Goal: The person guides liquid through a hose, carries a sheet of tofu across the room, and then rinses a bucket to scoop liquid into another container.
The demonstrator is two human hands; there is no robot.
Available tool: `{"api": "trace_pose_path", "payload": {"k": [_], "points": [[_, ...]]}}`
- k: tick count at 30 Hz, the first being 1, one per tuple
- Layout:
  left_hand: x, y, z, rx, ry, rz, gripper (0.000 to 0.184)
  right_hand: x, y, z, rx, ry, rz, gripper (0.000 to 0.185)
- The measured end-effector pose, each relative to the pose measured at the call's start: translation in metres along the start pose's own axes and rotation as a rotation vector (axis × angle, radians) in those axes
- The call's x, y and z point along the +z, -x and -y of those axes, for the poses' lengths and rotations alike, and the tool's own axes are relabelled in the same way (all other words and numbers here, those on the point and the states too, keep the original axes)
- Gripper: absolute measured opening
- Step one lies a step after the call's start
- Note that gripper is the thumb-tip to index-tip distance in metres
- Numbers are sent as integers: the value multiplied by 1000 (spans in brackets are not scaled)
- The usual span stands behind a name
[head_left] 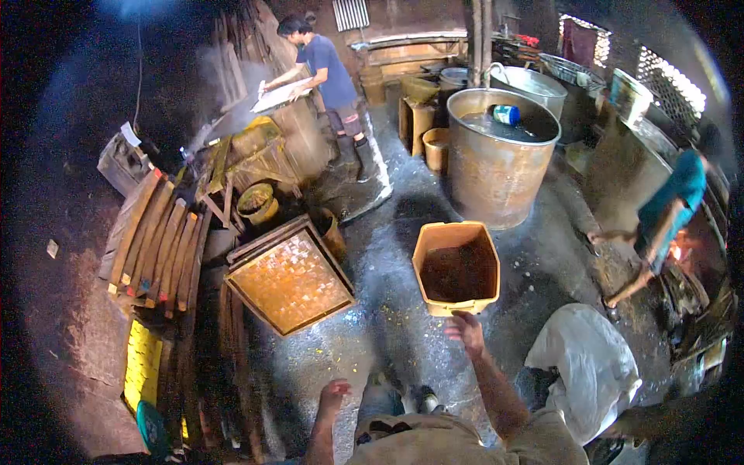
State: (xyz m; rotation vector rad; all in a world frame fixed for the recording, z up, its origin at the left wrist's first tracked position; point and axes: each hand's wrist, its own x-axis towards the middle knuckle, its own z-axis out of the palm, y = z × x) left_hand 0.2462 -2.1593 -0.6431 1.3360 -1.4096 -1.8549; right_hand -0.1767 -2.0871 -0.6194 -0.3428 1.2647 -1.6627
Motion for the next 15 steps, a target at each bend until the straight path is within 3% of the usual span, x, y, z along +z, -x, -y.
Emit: {"api": "trace_pose_path", "payload": {"k": [1,3,4,9,11,12,13,15], "points": [[-2,-25,-17,-152,5,-144,29,6,-42,7,41,-115,93,45],[-11,-83,-20,-189,27,-235,29,31,-109,26,-10,194,-2,39],[-17,-116,-24,-212,44,-322,30,37,-139,26,-10,197,-5,39],[-47,-314,-56,-230,-22,-243,34,59,-294,37,113,92,-228,33],[-51,-390,-91,-101,117,-124,31,71,-334,57,119,97,-297,35],[-56,-435,-120,-106,368,30,26,74,-353,70,93,110,-316,36],[-42,-481,-145,-106,219,-110,22,74,-371,82,70,123,-336,37],[-14,-546,-241,14,54,-27,21,72,-404,106,25,112,-372,39]]}}
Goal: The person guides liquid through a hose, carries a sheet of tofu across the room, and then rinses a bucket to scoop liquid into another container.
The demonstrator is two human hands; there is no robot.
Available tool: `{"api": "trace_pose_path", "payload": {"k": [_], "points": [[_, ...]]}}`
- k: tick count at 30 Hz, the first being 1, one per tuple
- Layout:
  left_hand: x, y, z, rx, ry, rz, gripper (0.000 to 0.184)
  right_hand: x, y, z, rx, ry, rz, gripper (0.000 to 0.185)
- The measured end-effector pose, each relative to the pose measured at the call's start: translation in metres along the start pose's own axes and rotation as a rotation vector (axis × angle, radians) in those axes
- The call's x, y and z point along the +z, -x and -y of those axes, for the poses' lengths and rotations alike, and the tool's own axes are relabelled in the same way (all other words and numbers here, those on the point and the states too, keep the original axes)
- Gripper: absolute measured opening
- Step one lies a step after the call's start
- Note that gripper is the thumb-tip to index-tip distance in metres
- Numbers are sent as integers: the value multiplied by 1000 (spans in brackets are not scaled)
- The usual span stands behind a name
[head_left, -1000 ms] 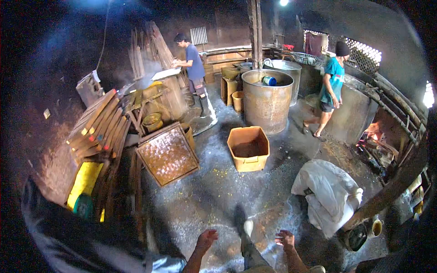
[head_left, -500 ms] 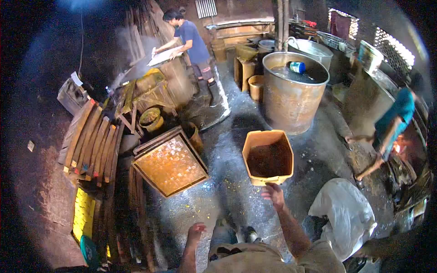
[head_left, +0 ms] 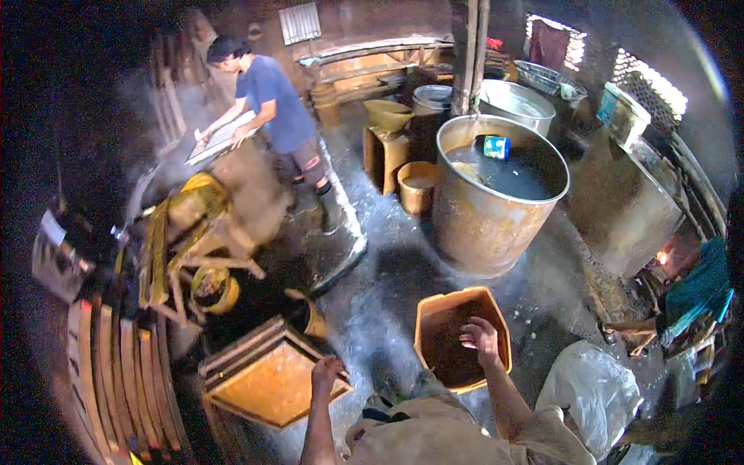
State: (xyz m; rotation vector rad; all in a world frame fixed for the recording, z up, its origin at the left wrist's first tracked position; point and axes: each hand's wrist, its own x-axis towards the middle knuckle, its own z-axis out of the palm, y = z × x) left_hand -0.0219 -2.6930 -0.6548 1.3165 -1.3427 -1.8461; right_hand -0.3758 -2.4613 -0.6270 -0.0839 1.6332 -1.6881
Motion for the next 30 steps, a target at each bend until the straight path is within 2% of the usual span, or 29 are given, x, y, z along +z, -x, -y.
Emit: {"api": "trace_pose_path", "payload": {"k": [2,4,5,8,10,13,15,16,18,22,24,28,29,30], "points": [[20,-72,-48,109,-101,63,23,3,-37,18,-120,-79,-102,40],[42,-127,-100,99,-205,90,23,12,-74,41,-204,-141,-144,38],[53,-153,-115,91,-298,92,23,14,-97,52,-180,-141,-157,39],[71,-231,-112,82,-148,150,24,28,-175,78,-144,-177,-242,39],[84,-269,-106,39,-138,156,23,39,-228,98,-262,-237,-257,38],[109,-342,-105,-40,-112,156,23,56,-329,128,-273,-251,-318,40],[127,-390,-110,-140,68,53,20,62,-393,150,-363,-328,-305,36],[135,-417,-117,-131,64,67,20,65,-421,167,-376,-335,-312,36],[155,-477,-138,-221,0,52,18,74,-478,202,-329,-478,-370,29],[205,-579,-208,-62,-131,76,20,89,-571,254,-364,-522,-346,23],[236,-635,-233,-79,-92,87,21,100,-612,276,-279,-600,-376,19],[313,-716,-281,-88,-41,193,23,108,-693,293,-216,-690,-444,23],[330,-736,-285,0,-35,262,23,109,-710,296,-221,-677,-443,24],[346,-761,-285,-9,-42,281,23,109,-726,300,-227,-663,-442,25]]}}
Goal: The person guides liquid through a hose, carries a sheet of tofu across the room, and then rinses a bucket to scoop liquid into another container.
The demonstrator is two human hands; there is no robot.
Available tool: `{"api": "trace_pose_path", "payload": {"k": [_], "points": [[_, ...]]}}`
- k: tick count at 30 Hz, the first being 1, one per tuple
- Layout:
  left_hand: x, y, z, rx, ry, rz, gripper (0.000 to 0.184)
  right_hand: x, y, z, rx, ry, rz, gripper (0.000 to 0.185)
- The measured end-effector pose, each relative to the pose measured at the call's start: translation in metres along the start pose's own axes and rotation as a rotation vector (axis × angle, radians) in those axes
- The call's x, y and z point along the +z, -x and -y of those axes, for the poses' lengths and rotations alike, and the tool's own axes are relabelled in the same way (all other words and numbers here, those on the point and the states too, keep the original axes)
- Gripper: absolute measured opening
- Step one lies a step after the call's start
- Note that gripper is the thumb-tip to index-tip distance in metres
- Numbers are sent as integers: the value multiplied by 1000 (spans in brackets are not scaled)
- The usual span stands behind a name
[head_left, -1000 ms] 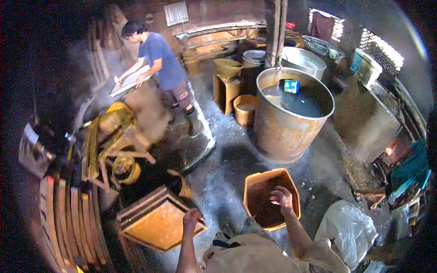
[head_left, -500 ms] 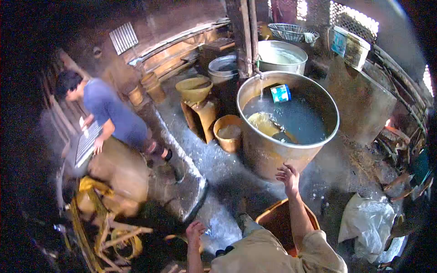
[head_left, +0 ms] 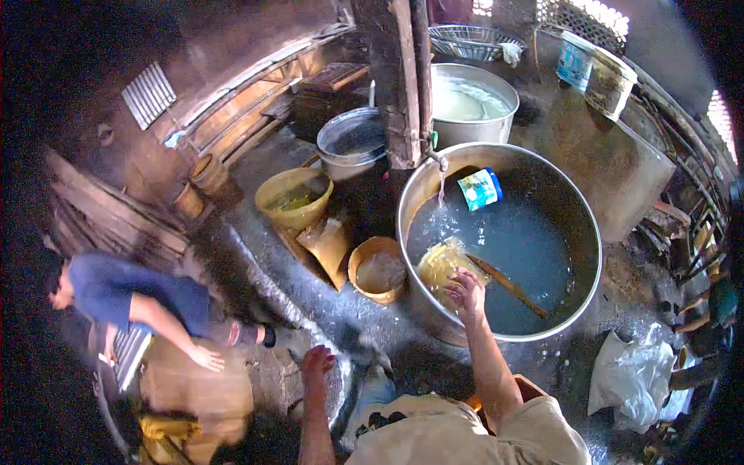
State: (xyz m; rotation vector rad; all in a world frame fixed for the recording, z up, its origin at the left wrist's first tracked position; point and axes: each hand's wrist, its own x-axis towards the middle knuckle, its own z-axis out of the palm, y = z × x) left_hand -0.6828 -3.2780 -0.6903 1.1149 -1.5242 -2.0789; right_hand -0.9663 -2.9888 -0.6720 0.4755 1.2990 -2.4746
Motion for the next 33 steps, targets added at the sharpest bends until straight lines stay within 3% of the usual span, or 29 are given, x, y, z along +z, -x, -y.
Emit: {"api": "trace_pose_path", "payload": {"k": [2,4,6,10,12,18,20,26,33], "points": [[18,-63,-1,-57,140,140,23,15,-34,0,-6,10,-27,29],[46,-111,-13,-13,50,188,25,28,-63,2,-53,17,-45,30],[65,-180,-10,-166,-62,187,22,45,-88,10,-120,-2,-121,30],[118,-267,-63,-154,-74,496,24,67,-131,22,-192,12,-323,30],[146,-299,-98,-186,-214,540,24,82,-145,24,-227,21,-386,28],[212,-416,-114,-209,-311,718,35,91,-156,-1,-174,148,-485,32],[252,-424,-126,-235,-273,808,38,70,-159,-17,-154,297,-510,33],[359,-381,-116,-301,-162,987,29,18,-169,0,-169,222,-587,34],[407,-339,-33,-659,-133,888,28,-135,-261,45,-193,339,-675,28]]}}
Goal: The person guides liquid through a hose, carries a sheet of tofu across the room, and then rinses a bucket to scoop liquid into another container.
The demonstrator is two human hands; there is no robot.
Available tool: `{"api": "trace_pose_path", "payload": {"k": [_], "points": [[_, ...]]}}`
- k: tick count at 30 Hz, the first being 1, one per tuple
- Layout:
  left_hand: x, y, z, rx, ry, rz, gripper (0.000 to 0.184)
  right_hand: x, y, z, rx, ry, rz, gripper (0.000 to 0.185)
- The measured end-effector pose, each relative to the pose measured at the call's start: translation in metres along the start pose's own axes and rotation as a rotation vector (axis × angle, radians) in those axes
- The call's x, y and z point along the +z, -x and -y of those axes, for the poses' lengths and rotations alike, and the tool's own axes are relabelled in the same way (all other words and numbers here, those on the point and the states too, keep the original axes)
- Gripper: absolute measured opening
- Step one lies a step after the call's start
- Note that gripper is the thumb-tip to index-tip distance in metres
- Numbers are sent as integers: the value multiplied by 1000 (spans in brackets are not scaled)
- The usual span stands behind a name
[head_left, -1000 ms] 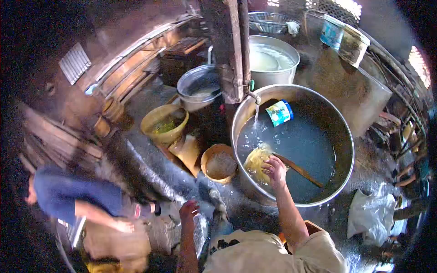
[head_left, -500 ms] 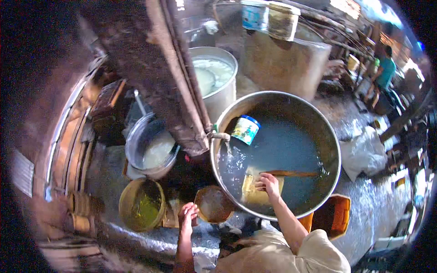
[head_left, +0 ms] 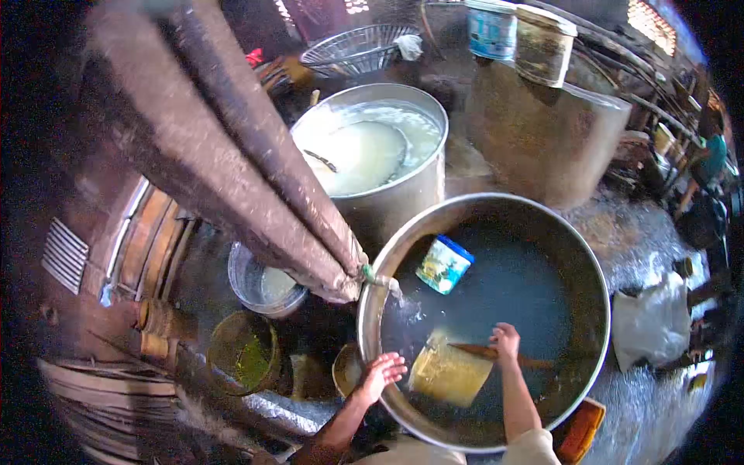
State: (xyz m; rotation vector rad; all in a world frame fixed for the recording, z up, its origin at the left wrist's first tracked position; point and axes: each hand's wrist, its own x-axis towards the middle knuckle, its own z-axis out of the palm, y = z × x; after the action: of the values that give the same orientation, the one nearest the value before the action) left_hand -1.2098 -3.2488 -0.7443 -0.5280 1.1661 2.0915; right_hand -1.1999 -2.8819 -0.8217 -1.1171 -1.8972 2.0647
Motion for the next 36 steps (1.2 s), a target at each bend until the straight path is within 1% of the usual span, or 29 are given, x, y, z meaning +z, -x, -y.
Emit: {"api": "trace_pose_path", "payload": {"k": [1,3,5,6,8,9,11,13,14,15,17,18,19,20,21,22,23,24,25,26,27,29,30,31,32,33,34,35,36], "points": [[-1,-11,9,-40,18,26,28,-21,-31,-9,-46,20,-36,27],[8,-32,13,-97,-12,-32,29,-64,-93,-27,-18,20,-276,25],[18,-57,16,-152,21,-82,32,-125,-163,-70,-76,168,-416,25],[22,-74,21,-185,18,-117,32,-143,-180,-80,-51,237,-517,26],[31,-110,32,-217,21,-167,32,-143,-191,-86,62,215,-617,29],[37,-128,39,-271,28,-180,34,-131,-192,-93,126,138,-602,30],[47,-163,55,-336,44,-205,36,-91,-186,-114,299,-70,-458,33],[51,-201,71,-426,8,-219,34,-32,-164,-110,478,-252,-273,36],[56,-216,74,-431,-39,-243,34,-4,-148,-101,530,-319,-180,38],[64,-223,72,-415,-11,-248,35,-1,-162,-166,269,-702,406,33],[61,-246,83,-410,-10,-282,30,54,-117,-87,111,-595,608,35],[51,-262,89,-433,-28,-290,25,74,-97,-55,629,-1310,660,37],[44,-273,102,-301,-265,-295,22,86,-77,-34,694,-1187,598,43],[18,-284,114,-22,-601,-72,24,101,-55,1,655,-1161,863,49],[2,-290,124,105,-766,61,25,119,-31,16,600,-1130,879,55],[-10,-295,130,255,-914,176,26,128,-14,55,384,-944,1112,46],[-15,-298,143,294,-964,58,25,125,3,96,236,-610,1197,42],[-12,-297,136,234,-1161,11,24,123,21,140,67,-281,1274,39],[7,-294,120,74,-1452,-38,23,139,37,147,-317,-306,1310,41],[33,-291,100,-79,-1664,-43,23,155,52,155,-690,-356,1266,42],[60,-288,81,-193,-1794,-7,22,155,56,140,-679,-347,1260,42],[110,-281,46,-220,-1783,86,26,157,39,81,-556,19,1078,34],[123,-280,42,-243,-1780,167,32,157,21,51,-501,214,1018,30],[109,-286,72,-241,-1776,180,32,140,-21,19,-465,435,990,27],[78,-299,120,-36,-1510,294,42,121,-65,-2,-635,769,821,20],[88,-295,122,91,-1430,343,51,95,-102,-43,-610,696,581,15],[98,-291,123,214,-1352,398,61,63,-124,-20,-675,783,453,15],[140,-256,93,268,-1468,411,69,26,-145,-14,-654,749,355,18],[155,-237,77,297,-1370,394,77,-12,-166,-35,-585,959,-19,16]]}}
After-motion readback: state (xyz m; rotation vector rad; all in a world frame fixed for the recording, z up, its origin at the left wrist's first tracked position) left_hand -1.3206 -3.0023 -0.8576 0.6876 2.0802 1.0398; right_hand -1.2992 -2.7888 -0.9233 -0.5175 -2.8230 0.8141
